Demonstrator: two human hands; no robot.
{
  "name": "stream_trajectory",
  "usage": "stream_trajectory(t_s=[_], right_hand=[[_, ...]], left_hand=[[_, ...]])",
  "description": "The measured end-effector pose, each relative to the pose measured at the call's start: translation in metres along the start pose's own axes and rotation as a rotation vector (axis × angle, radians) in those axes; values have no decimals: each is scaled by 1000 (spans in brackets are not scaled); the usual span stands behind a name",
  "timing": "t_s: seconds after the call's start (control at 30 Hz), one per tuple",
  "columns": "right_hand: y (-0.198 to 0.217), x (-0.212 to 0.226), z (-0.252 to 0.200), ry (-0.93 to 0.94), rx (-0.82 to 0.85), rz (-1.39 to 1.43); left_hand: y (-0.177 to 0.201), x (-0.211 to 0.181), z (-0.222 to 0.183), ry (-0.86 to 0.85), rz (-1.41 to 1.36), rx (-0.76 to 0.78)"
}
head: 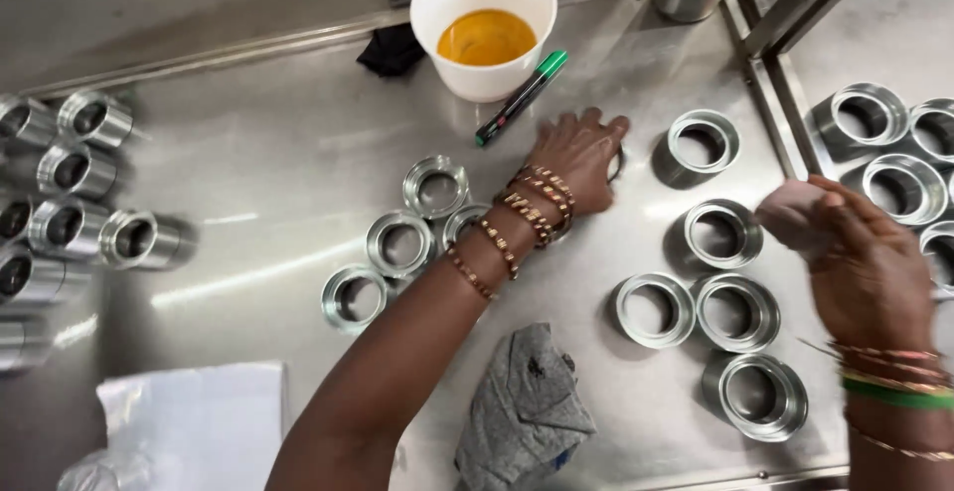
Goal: Inspecting, cleaning, and marking metal rings or sleeves at a workstation.
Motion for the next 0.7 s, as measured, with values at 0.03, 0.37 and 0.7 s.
stream_trajectory(t_s=[0.03,0.37,0.7], right_hand=[[11,5,-4,9,-71,-28],[31,2,-7,98,-99,-7],[-40,-21,28,-231,213,378]], left_hand=[[-12,6,22,47,167,-24],[-46,-63,85,82,79,101],[11,-95,-59,-496,224,-373]])
Point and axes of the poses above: each hand's wrist, its own z-axis towards the middle knuckle, its own y-axis out of the back of the hand, x = y × z, the point moved 3 cm from there along z, towards the middle knuckle, and after that the axes turned 2 degrees about x, right-handed, at the moved point
